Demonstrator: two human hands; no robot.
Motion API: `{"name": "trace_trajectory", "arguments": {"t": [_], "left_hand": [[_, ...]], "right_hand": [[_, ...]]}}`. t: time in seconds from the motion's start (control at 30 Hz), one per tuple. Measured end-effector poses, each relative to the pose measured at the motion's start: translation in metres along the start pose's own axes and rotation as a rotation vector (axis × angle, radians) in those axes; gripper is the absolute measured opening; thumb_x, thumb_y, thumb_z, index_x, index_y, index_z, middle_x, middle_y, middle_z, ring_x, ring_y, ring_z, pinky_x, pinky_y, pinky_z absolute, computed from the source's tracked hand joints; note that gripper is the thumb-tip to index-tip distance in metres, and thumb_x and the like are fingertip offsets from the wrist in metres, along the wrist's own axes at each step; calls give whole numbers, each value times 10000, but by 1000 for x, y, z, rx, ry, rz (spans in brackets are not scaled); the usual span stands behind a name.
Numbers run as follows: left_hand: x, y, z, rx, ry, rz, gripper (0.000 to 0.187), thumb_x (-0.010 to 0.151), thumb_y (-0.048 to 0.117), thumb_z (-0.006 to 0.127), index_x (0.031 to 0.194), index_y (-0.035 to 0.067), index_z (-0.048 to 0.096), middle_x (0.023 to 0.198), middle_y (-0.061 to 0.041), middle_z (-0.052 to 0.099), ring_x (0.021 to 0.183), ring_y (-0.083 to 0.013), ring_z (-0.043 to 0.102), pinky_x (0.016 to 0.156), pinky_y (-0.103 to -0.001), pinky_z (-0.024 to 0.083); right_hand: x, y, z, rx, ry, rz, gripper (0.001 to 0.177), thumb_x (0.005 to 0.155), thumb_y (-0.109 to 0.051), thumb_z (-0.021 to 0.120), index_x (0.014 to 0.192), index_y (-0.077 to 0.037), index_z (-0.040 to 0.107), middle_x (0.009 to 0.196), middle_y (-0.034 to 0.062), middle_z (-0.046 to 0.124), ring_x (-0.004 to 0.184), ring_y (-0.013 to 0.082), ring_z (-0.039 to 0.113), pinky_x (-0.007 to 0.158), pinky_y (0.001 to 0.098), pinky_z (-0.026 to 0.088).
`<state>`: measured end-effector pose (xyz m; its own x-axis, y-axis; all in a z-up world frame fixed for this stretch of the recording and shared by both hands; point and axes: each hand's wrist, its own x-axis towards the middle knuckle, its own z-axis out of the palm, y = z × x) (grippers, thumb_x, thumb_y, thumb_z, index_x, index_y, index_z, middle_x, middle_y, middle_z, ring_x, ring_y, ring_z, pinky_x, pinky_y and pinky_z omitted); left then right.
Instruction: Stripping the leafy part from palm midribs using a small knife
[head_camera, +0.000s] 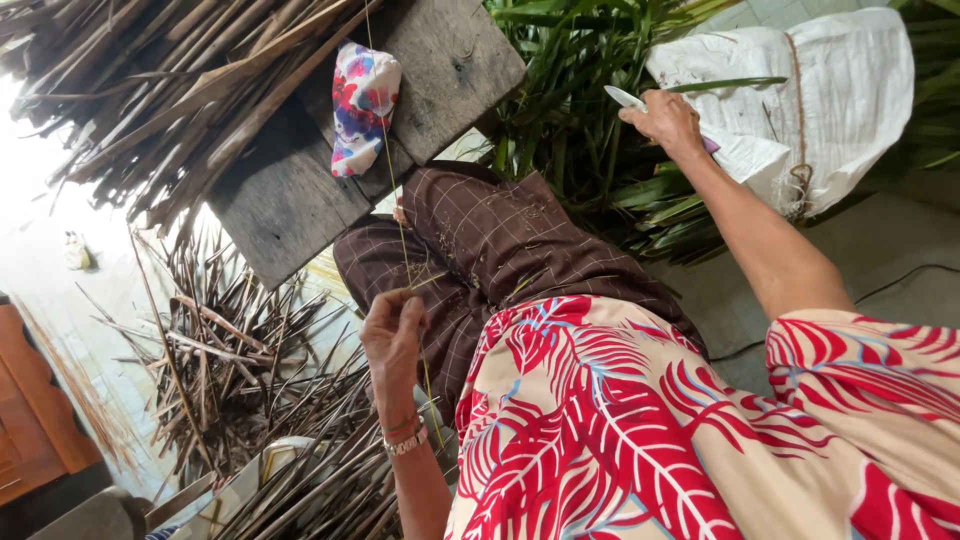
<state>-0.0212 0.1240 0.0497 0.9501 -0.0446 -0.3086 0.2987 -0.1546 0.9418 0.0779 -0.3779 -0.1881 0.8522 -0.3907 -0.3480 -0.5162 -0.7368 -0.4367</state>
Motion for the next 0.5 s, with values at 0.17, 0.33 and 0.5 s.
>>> {"name": "trace_trajectory", "arguments": {"t": [0.17, 0.33, 0.5], "left_hand": [[14, 37, 9, 237, 78, 221, 109, 921, 48, 715, 1028, 67, 718, 866, -19, 681, 627, -72, 502, 511, -201, 414], [24, 63, 18, 65, 152, 354, 85, 966, 103, 713, 1031, 50, 726, 879, -67, 614, 773, -101, 574, 665, -227, 490], [32, 74, 22, -53, 300, 465, 71, 994, 95, 677, 1027, 32, 684, 791, -74, 633, 616, -113, 603, 555, -208, 539]], "right_hand": [[-56, -31, -35, 557, -32, -182, 350, 935, -240, 654, 1142, 40, 686, 772, 60, 647, 537, 151, 541, 454, 292, 411], [-62, -40, -22, 680, -83, -251, 571, 904, -289, 719, 1292, 118, 618, 590, 147, 602, 414, 192, 574, 373, 306, 463], [-81, -58, -16, 1020, -143, -241, 429, 1043, -132, 679, 1332, 148, 528, 860, 207, 669, 578, 163, 649, 383, 255, 514]]}}
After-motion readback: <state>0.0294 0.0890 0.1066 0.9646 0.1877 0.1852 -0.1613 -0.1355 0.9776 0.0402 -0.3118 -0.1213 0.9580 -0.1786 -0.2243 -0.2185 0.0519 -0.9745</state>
